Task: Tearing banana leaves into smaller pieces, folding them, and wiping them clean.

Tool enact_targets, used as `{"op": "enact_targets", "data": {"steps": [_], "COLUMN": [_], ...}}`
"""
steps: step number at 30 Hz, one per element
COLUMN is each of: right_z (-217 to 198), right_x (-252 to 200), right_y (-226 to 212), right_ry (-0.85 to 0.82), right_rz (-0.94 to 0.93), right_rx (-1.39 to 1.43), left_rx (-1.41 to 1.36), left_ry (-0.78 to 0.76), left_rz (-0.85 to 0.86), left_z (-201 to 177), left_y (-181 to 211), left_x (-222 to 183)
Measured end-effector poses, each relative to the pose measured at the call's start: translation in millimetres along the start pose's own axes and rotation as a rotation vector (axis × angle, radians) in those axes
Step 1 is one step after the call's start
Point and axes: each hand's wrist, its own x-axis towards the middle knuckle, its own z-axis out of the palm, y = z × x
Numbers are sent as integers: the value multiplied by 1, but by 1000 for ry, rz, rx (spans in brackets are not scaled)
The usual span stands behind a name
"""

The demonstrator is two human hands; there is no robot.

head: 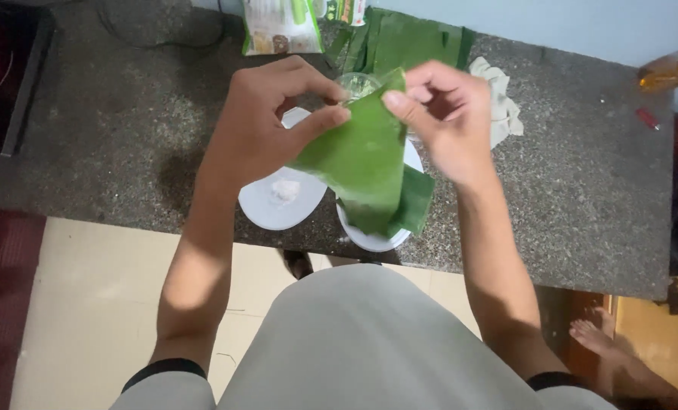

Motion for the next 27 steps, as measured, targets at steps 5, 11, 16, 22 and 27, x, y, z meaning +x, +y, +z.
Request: {"op": "enact_targets", "data": {"steps": [5,11,16,22,27], "right_z": [-17,-29,-47,-48,-54], "right_x": [-2,-10,-15,-12,-10], "right_y": [-19,-26,-24,-22,17], "right_ry": [58,97,14,-116,-21], "right_rz": [108,173,142,106,-53], "right_rx": [72,-35,-4,414,823], "left_rx": [93,81,-38,-482,-524], "left_ry": [-46,-79,-20,7,4], "left_rz": [58,43,-6,-321,235], "left_z": [7,17,17,31,81], "left_y": [-1,-6,0,2,-45], "left_x": [13,25,24,24,25]}}
